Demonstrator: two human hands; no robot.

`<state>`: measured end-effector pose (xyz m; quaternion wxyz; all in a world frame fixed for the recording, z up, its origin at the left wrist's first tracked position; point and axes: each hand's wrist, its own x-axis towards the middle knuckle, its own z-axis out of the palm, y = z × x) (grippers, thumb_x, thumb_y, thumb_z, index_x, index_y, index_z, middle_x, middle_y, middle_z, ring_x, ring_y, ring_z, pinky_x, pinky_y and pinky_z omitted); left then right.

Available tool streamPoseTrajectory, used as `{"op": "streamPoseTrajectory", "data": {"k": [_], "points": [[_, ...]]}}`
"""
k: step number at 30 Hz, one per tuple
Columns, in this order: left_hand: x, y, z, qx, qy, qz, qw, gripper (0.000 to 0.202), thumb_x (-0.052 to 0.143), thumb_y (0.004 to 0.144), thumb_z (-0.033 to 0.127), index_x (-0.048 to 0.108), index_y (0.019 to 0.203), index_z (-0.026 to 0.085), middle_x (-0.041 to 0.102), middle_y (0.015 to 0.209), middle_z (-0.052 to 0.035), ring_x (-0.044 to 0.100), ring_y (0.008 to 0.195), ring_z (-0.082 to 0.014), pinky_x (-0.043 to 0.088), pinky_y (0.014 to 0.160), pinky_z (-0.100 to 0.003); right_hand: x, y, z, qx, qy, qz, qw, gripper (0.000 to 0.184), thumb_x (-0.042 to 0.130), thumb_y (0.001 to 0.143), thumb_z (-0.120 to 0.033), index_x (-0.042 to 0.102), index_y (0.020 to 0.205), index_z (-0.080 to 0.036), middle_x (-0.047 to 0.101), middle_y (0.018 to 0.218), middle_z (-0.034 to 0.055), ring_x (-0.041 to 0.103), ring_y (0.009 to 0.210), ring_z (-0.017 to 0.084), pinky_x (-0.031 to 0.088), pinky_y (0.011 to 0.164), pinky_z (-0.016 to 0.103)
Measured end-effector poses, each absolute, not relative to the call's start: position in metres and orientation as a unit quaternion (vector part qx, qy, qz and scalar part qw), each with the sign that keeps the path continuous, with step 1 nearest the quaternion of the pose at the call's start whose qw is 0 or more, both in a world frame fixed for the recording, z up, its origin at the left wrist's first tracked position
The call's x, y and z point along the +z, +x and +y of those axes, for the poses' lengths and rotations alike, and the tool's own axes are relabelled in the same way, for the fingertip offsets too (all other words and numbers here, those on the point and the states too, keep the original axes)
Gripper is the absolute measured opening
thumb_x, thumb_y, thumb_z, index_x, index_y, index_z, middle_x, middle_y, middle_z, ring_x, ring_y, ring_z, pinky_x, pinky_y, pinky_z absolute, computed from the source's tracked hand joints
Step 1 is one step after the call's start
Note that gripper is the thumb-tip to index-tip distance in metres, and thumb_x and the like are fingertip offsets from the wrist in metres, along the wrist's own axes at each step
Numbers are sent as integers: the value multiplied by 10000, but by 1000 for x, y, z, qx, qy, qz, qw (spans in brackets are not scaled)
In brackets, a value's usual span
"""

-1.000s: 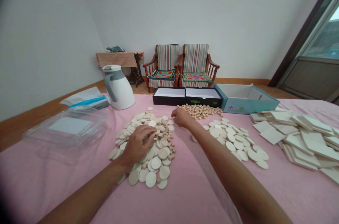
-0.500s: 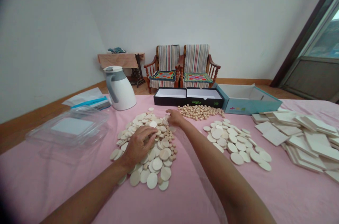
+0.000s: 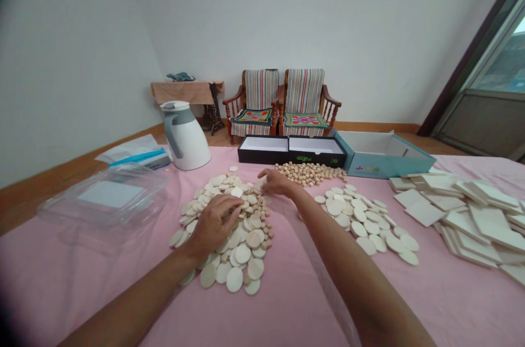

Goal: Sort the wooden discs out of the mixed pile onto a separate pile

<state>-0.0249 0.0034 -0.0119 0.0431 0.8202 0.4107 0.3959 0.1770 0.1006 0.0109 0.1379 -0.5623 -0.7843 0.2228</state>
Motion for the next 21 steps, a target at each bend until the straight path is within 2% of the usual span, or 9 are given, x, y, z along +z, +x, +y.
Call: {"op": "streamPoseTrajectory", "data": {"k": [3,5,9,13,17,21], "points": [[-12,-25,4,397,819,413,42,158,544,850,170,645,972,183,666,958,-61,577,940,-200,459,859,-383,14,174,95,248,-529,-803,116,380,617,666,-96,673,1031,-184,676,879,8,579,741,122,420,637,196],[-12,-25,4,397,820,410,41,163,543,849,169,647,974,185,667,960,-63,579,941,-200,460,861,-383,14,170,93,241,-530,-805,115,333,597,672,-90,694,981,-167,684,907,35,587,784,146,418,670,211],[-13,-26,5,392,824,407,37,169,545,847,170,645,983,185,667,969,-63,576,957,-205,458,865,-388,12,167,85,202,-556,-795,134,292,564,724,-111,667,997,-107,675,946,105,581,817,176,393,684,234],[-14,-27,6,390,828,402,33,175,539,851,175,644,990,184,669,978,-60,577,962,-204,457,870,-388,16,189,64,166,-583,-779,163,238,536,783,-138,605,1009,-116,659,941,95,555,786,149,350,643,218],[-15,-27,9,394,828,398,29,172,545,847,188,648,985,180,675,976,-63,584,959,-207,461,872,-389,27,248,37,111,-637,-740,185,148,501,815,-161,568,943,-126,646,902,89,540,741,144,313,604,221],[-17,-28,10,398,828,394,24,174,545,850,202,650,986,176,677,972,-64,586,959,-210,460,877,-389,30,318,15,44,-729,-662,167,158,478,835,-209,559,947,-131,647,900,112,560,751,171,309,594,241]]}}
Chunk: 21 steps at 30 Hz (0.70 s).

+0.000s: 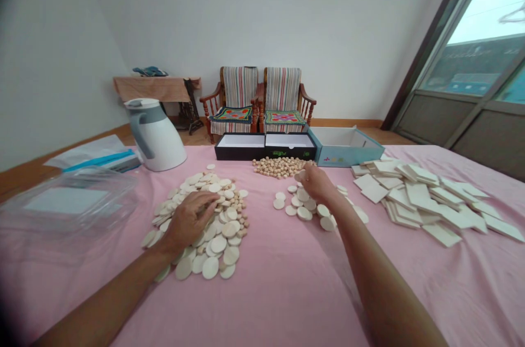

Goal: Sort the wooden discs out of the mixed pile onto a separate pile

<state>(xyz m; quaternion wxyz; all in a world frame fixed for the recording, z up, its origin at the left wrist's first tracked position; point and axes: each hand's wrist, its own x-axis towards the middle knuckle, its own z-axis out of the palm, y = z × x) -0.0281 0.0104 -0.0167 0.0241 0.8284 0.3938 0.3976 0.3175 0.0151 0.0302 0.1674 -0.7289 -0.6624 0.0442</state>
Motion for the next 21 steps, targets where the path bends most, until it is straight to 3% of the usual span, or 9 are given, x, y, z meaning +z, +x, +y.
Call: {"op": "streamPoseTrajectory", "data": {"k": [6,10,14,16,18,21], "points": [[-17,-28,10,396,826,400,15,170,543,858,220,650,983,181,673,978,-62,582,973,-209,460,882,-381,18,362,1,-36,-815,-563,130,213,479,818,-283,622,921,-163,655,971,133,576,917,274,363,709,340],[-17,-27,10,393,827,401,14,171,537,862,215,651,985,181,674,978,-62,580,977,-206,460,889,-382,16,339,1,-70,-755,-610,230,215,507,801,-231,617,971,-160,646,950,113,574,905,244,391,773,359],[-16,-27,10,393,827,402,18,171,544,857,210,654,984,181,679,980,-65,586,972,-207,463,891,-388,12,281,-4,27,-591,-733,335,141,492,813,-165,611,888,-157,634,843,70,564,766,166,421,710,282],[-16,-27,10,394,827,401,18,175,544,855,207,656,987,183,681,983,-66,589,974,-209,464,891,-390,10,248,-12,96,-514,-783,339,160,484,826,-146,614,916,-169,636,864,61,557,759,150,427,718,274],[-15,-27,10,395,827,400,19,175,546,853,205,657,986,183,682,981,-66,591,972,-209,467,887,-389,8,221,-24,132,-450,-820,330,191,495,825,-134,606,972,-180,633,942,65,545,876,163,417,786,286],[-14,-27,9,395,825,402,24,172,549,849,200,660,979,180,683,981,-66,593,967,-206,471,883,-387,9,199,-41,168,-415,-849,281,176,535,784,-131,581,949,-174,604,907,57,515,859,165,409,760,278]]}}
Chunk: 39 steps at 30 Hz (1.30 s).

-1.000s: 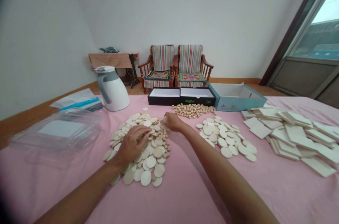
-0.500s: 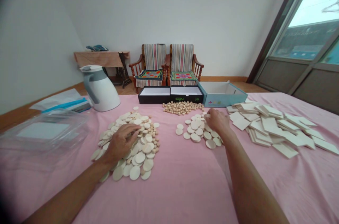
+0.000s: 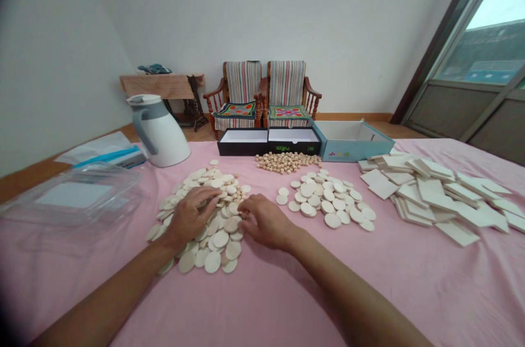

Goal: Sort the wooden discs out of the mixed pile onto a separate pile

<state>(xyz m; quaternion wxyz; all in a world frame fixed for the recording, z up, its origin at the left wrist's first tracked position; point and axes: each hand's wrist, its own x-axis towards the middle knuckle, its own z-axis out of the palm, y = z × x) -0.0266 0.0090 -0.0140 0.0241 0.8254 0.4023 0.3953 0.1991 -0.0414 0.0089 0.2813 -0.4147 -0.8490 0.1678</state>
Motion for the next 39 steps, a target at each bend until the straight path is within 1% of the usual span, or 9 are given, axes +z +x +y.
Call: {"op": "streamPoseTrajectory", "data": {"k": [5,13,20,23,25,29,33,35,39], "points": [[-14,-26,8,392,826,404,31,177,547,850,203,665,982,185,684,992,-66,591,978,-207,465,901,-397,5,198,-50,160,-466,-843,216,268,532,700,-75,538,954,-160,547,923,62,481,827,160,384,724,267],[-12,-26,7,397,824,404,34,180,553,842,210,669,979,191,686,985,-68,597,971,-213,473,895,-407,-5,196,-39,187,-511,-812,212,204,564,774,-195,536,975,-169,541,938,58,501,790,146,373,694,247],[-11,-26,7,395,825,403,31,179,552,844,215,671,973,185,689,977,-71,605,960,-213,477,892,-408,-2,197,-43,125,-600,-775,155,210,587,765,-245,528,944,-153,576,908,86,522,768,177,328,624,260],[-11,-26,6,394,825,404,30,175,552,841,213,673,965,183,690,973,-72,608,954,-214,478,887,-407,1,201,-44,134,-598,-778,137,76,507,777,-154,550,840,-157,584,852,76,512,704,151,313,598,250],[-11,-26,6,393,824,407,33,177,552,839,205,674,964,180,690,974,-73,606,958,-214,477,887,-405,2,205,-41,153,-586,-784,135,141,471,736,-69,565,778,-166,590,806,55,506,680,134,312,590,237],[-11,-26,7,395,826,402,37,183,547,841,194,671,974,181,689,973,-71,602,962,-213,477,886,-402,3,215,-26,174,-601,-762,168,159,506,681,-39,585,736,-166,599,761,40,529,678,131,337,592,227],[-12,-26,8,398,825,399,35,186,544,840,190,669,979,188,687,974,-72,601,964,-216,478,880,-404,4,223,-7,139,-621,-678,368,248,495,759,-86,577,983,-157,602,1004,86,586,763,126,411,657,230],[-12,-26,8,395,827,398,35,186,545,842,193,669,980,188,688,978,-72,601,965,-216,477,882,-403,3,224,-4,140,-598,-668,421,266,477,790,-106,553,1038,-166,591,1064,85,596,780,117,430,680,231],[-12,-27,8,395,827,398,31,184,546,846,206,670,981,191,686,979,-75,600,963,-216,480,873,-402,-3,215,-12,168,-570,-746,300,155,494,779,-108,595,877,-171,615,861,38,555,686,114,403,648,228]]}}
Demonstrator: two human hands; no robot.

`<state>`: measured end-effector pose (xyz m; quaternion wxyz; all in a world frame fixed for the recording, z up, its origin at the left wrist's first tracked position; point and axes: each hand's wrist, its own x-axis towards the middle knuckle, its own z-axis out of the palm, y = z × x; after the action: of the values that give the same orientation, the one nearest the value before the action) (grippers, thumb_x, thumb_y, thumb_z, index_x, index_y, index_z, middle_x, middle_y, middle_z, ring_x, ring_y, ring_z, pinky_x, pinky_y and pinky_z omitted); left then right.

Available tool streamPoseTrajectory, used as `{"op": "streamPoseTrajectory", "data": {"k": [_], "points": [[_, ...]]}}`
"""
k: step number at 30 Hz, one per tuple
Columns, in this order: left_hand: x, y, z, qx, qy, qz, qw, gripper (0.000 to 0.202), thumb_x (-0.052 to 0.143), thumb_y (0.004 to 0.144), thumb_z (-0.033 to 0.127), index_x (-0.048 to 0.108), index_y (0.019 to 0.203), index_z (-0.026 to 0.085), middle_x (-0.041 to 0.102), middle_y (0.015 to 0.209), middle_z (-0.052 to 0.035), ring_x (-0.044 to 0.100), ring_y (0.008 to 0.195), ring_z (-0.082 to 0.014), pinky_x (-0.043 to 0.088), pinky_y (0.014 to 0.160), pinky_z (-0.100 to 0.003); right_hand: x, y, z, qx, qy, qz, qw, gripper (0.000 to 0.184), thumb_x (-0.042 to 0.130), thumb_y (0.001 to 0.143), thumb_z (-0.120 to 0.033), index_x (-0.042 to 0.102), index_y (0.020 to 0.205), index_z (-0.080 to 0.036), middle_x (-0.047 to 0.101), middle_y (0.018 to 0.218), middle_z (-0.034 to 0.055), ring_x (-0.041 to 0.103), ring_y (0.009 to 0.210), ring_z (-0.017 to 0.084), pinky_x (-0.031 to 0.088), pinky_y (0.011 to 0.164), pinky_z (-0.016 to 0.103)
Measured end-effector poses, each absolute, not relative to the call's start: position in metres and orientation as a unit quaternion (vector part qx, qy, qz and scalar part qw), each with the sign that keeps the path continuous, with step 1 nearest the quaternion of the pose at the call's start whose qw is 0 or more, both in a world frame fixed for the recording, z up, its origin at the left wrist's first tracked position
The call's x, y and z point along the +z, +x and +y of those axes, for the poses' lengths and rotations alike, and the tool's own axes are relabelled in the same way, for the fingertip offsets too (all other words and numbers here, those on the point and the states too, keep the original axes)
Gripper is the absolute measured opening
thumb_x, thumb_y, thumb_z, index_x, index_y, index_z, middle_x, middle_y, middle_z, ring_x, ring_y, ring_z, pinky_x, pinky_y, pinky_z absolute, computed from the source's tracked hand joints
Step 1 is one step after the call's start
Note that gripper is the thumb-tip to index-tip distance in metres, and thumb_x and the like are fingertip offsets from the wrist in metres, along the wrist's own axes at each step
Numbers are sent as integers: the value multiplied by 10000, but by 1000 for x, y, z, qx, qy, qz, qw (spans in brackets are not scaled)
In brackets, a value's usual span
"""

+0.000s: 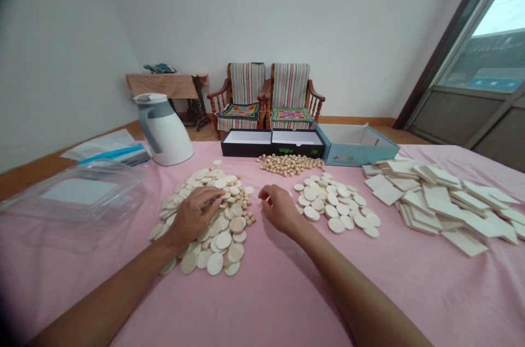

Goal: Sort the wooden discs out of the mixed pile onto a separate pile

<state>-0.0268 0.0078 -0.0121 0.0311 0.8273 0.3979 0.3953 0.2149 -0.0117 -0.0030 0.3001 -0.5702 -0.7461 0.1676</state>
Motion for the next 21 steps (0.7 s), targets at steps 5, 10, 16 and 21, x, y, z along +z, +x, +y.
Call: {"op": "streamPoseTrajectory", "data": {"k": [5,10,16,21], "points": [[-11,-26,7,396,826,401,32,182,548,845,211,670,979,192,685,974,-70,601,960,-212,479,878,-399,-7,204,-23,145,-576,-779,201,230,447,723,-19,618,805,-150,581,876,63,531,748,122,358,654,220],[-10,-25,7,393,827,401,32,176,543,845,208,668,968,190,687,967,-66,607,949,-210,481,875,-398,-1,211,-19,164,-592,-772,163,191,482,653,-12,602,685,-157,586,748,41,526,684,129,347,603,225],[-12,-27,8,396,828,397,30,180,544,850,219,669,976,191,687,967,-74,606,949,-212,481,873,-401,1,219,-7,157,-585,-681,412,251,483,768,-123,579,993,-180,603,1008,61,592,731,111,439,660,240],[-12,-27,8,389,827,405,28,172,553,845,213,666,973,194,686,973,-64,601,957,-211,475,880,-396,1,207,-23,242,-532,-764,273,119,523,723,-111,572,812,-173,602,752,12,527,626,105,368,564,213]]}}
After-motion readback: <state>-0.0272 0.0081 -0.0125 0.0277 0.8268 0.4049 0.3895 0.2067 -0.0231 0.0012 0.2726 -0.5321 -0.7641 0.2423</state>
